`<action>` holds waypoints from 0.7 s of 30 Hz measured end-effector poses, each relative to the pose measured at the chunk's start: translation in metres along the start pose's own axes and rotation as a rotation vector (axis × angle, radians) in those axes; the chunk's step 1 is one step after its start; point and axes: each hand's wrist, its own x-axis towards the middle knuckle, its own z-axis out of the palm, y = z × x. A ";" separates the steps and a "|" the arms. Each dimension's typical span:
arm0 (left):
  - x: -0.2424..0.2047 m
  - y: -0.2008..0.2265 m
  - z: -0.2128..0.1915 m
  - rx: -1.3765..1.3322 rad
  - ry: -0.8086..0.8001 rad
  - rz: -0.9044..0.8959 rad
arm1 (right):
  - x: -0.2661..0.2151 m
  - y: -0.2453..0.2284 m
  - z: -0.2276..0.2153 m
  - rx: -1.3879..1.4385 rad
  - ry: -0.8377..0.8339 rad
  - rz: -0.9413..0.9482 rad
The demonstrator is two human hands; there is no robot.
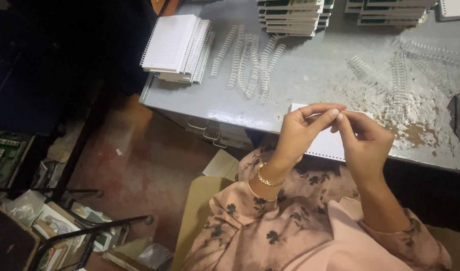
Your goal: The person aligns a stack of perforated paper sheets on a table, then picks up a clear plastic spiral binding coil and threads it through the holes in the paper to assemble a notebook.
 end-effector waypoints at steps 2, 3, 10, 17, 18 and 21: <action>0.001 -0.004 0.000 -0.054 0.007 0.005 | -0.001 -0.006 0.000 -0.037 0.004 -0.040; 0.000 -0.007 0.000 -0.108 0.014 0.008 | -0.001 -0.010 0.000 -0.073 0.009 -0.078; -0.002 0.002 -0.003 -0.004 -0.016 0.025 | -0.003 -0.010 -0.007 -0.091 -0.011 -0.112; -0.008 0.006 -0.005 0.111 -0.003 0.098 | -0.003 -0.008 -0.010 0.053 -0.072 -0.051; -0.009 0.005 -0.005 0.128 0.007 0.106 | -0.003 -0.009 -0.010 0.085 -0.080 -0.012; -0.011 0.004 -0.003 0.144 0.009 0.161 | -0.001 -0.006 -0.016 0.022 -0.121 0.054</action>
